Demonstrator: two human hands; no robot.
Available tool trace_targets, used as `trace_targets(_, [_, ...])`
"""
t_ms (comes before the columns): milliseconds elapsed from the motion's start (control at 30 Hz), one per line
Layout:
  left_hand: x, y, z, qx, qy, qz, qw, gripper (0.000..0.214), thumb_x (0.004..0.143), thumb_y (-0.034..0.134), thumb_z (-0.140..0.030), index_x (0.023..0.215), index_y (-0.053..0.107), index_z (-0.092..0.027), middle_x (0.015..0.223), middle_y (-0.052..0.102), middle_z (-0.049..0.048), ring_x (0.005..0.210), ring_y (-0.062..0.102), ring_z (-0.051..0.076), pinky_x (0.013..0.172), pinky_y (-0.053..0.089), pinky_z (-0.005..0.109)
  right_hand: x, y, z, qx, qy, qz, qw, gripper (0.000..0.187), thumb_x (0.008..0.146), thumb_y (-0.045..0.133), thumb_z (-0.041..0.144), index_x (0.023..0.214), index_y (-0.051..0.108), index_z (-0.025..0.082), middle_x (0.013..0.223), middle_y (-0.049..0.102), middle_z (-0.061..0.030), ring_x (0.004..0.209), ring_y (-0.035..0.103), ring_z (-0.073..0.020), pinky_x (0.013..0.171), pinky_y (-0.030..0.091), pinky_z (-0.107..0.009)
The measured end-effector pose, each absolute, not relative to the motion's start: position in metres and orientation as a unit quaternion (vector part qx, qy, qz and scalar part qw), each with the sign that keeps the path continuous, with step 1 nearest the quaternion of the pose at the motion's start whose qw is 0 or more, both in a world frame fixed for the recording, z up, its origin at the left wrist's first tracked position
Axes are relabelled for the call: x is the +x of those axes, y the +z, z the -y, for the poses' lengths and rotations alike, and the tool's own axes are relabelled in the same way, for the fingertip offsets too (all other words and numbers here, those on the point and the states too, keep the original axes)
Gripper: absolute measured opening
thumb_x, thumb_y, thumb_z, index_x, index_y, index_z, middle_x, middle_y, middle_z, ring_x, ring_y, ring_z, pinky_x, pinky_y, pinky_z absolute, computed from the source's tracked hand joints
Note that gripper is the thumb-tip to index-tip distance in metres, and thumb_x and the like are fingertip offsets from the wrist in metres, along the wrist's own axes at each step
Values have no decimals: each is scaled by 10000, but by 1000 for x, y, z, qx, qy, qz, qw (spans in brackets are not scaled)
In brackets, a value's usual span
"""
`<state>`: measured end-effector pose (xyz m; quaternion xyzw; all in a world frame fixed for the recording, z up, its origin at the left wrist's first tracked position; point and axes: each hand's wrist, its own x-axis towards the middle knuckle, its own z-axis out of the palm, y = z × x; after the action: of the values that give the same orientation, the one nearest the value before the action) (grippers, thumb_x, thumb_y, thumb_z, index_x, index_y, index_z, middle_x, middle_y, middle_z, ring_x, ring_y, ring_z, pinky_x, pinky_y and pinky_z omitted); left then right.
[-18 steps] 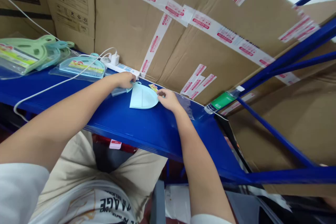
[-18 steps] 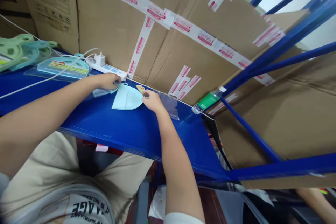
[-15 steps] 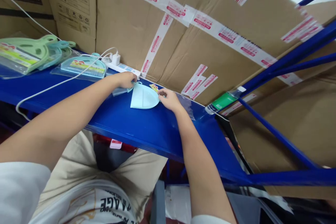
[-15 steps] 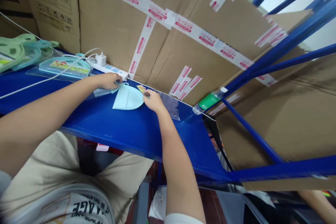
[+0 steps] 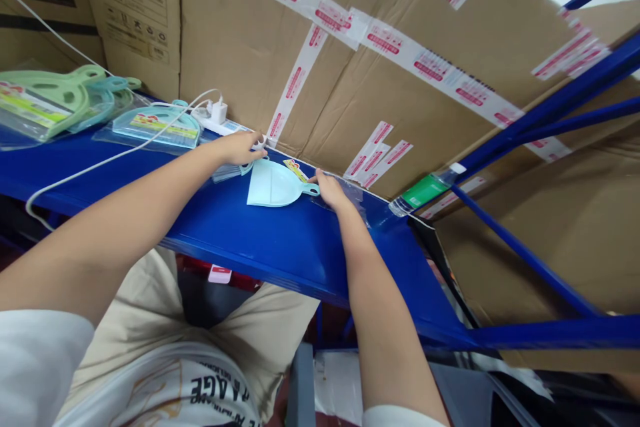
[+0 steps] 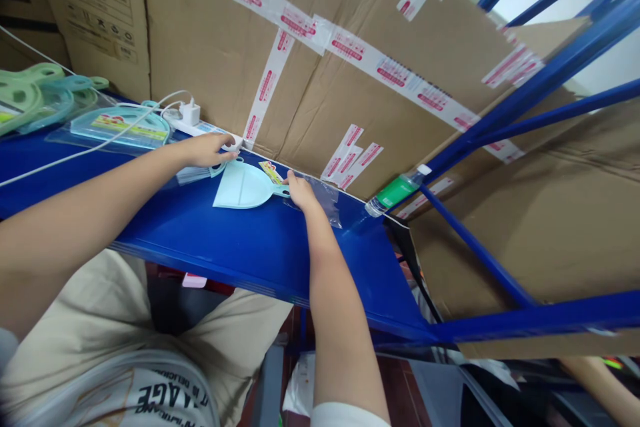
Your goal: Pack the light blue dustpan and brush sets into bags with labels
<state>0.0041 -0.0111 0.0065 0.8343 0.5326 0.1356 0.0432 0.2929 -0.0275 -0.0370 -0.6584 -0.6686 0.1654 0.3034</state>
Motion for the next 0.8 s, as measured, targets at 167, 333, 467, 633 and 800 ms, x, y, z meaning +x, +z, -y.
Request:
trace_targets(167, [3, 6, 10, 833, 141, -533, 46, 624, 945, 408, -511, 1453, 497, -161, 1423, 644, 133, 1299, 610, 265, 1061, 449, 322, 293, -38, 26, -649, 166, 681, 297, 610, 1000, 380, 592, 756, 803, 226, 811, 761, -69, 850, 697, -218, 871, 502, -318])
trace_targets(333, [3, 7, 10, 831, 135, -538, 43, 625, 947, 404, -477, 1436, 513, -102, 1427, 635, 175, 1301, 607, 286, 1060, 446, 332, 292, -35, 28, -667, 167, 666, 289, 609, 1000, 384, 582, 701, 773, 220, 771, 751, -70, 832, 698, -227, 877, 494, -316])
trace_targets(467, [-2, 8, 7, 814, 139, -564, 21, 568, 961, 387, -447, 1419, 549, -152, 1401, 659, 138, 1300, 605, 282, 1063, 443, 349, 292, -33, 28, -677, 152, 658, 294, 568, 998, 408, 522, 620, 717, 231, 741, 740, -76, 822, 690, -235, 863, 494, -325])
trace_targets(633, [-21, 5, -5, 785, 146, -601, -8, 550, 924, 448, -445, 1374, 615, -177, 1381, 669, 137, 1299, 604, 304, 1049, 451, 354, 302, -31, 27, -712, 134, 622, 296, 491, 955, 486, 426, 521, 628, 247, 638, 695, -73, 759, 682, -256, 839, 512, -362])
trace_targets(800, [-32, 0, -15, 780, 130, -612, -3, 571, 892, 476, -504, 1330, 656, -185, 1316, 706, 146, 1253, 626, 321, 1003, 481, 357, 305, -29, 30, -716, 141, 612, 306, 388, 909, 533, 369, 560, 648, 246, 644, 705, -63, 763, 698, -251, 822, 517, -361])
